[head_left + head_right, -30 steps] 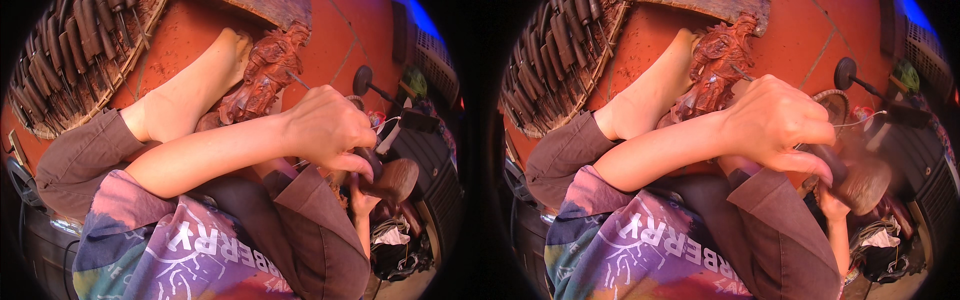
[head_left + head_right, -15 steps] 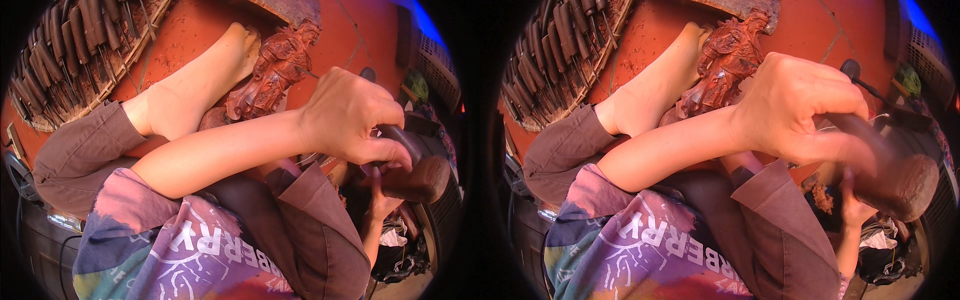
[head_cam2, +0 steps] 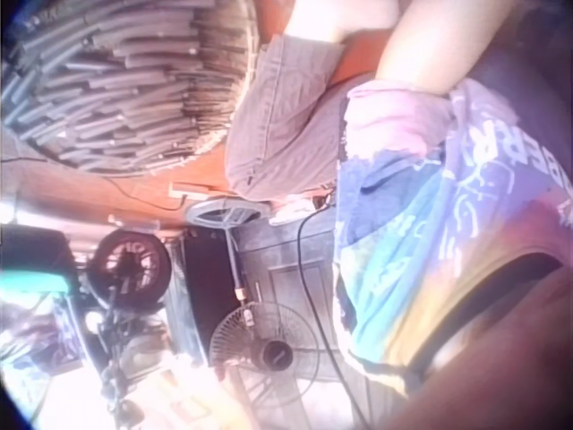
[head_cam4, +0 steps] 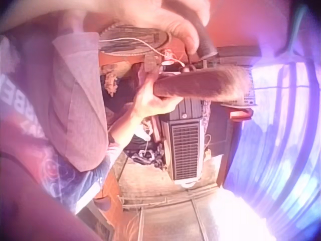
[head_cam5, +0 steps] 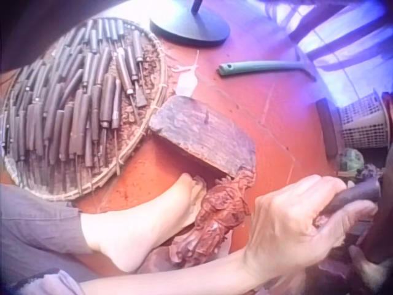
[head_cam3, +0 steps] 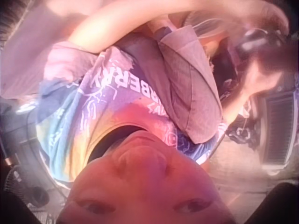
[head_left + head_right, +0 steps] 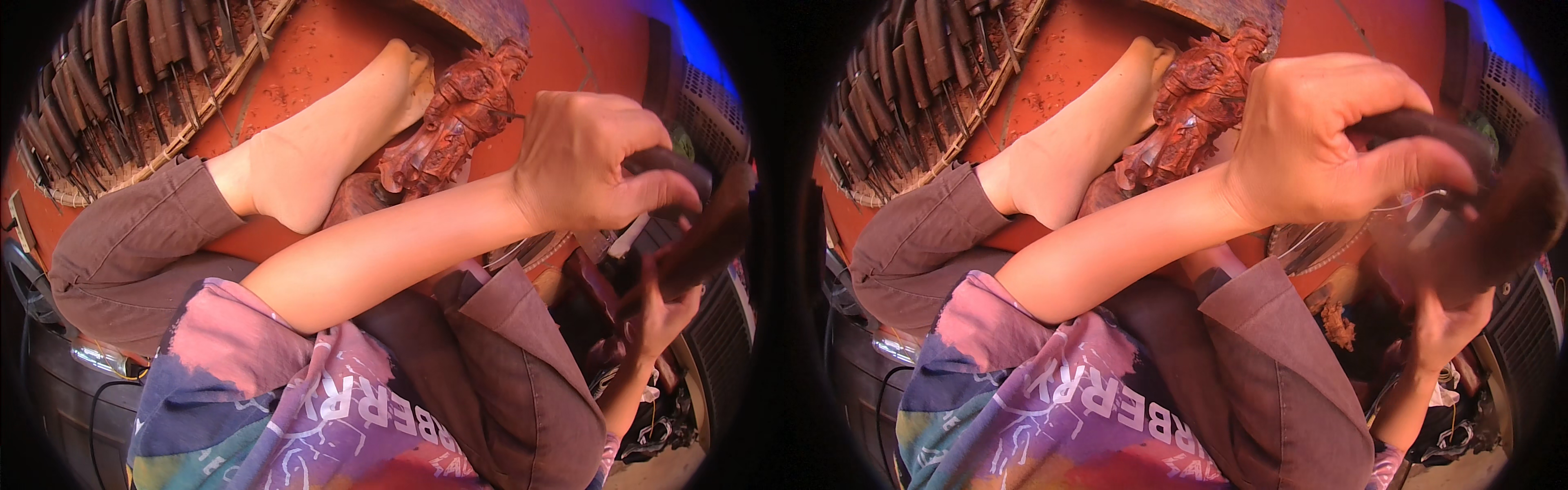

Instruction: The person is carving a wooden sculpture using a chisel and mallet. They hold the chisel in one hand and strike it with the mallet to shape the wood.

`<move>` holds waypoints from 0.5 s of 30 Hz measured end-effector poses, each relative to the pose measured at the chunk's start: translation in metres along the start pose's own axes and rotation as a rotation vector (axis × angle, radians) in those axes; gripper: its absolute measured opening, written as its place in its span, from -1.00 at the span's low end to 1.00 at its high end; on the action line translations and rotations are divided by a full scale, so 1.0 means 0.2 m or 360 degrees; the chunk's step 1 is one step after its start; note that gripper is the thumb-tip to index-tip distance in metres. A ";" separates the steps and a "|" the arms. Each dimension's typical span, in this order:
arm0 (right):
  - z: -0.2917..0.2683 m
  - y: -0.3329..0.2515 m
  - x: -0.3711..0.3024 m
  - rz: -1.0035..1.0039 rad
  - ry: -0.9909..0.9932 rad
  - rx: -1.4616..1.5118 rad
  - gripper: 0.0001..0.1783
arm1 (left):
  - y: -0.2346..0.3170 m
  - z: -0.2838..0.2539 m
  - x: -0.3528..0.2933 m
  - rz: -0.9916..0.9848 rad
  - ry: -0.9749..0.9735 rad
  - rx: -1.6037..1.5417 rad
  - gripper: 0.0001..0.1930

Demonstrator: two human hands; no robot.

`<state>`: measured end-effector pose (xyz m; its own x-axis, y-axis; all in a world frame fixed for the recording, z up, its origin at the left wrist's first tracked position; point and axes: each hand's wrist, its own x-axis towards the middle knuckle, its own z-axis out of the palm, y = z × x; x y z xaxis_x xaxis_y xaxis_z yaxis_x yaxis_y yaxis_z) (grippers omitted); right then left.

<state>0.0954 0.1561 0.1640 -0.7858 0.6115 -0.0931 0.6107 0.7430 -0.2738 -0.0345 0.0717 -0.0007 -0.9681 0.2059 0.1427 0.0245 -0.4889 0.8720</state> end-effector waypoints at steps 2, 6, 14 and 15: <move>-0.05 0.02 0.04 -0.0061 -0.0086 -0.0057 -0.64 | -0.02 0.02 0.02 0.0018 0.0097 0.0002 -0.59; -0.12 -0.04 0.17 -0.0116 -0.0099 -0.0119 -0.54 | -0.03 0.04 0.08 0.0027 0.0306 0.0049 -0.61; -0.08 -0.12 0.26 -0.0031 -0.0131 -0.0221 -0.42 | -0.01 -0.02 0.12 0.0278 0.0523 0.0251 -0.71; -0.09 -0.08 0.25 -0.0010 -0.0145 -0.0154 -0.42 | 0.02 -0.06 0.09 0.0340 0.0367 0.0373 -0.72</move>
<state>0.0478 0.1798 0.1810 -0.7926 0.5828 -0.1792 0.6088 0.7723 -0.1812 -0.0549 0.0628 0.0005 -0.9650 -0.0885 0.2467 0.2619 -0.2875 0.9213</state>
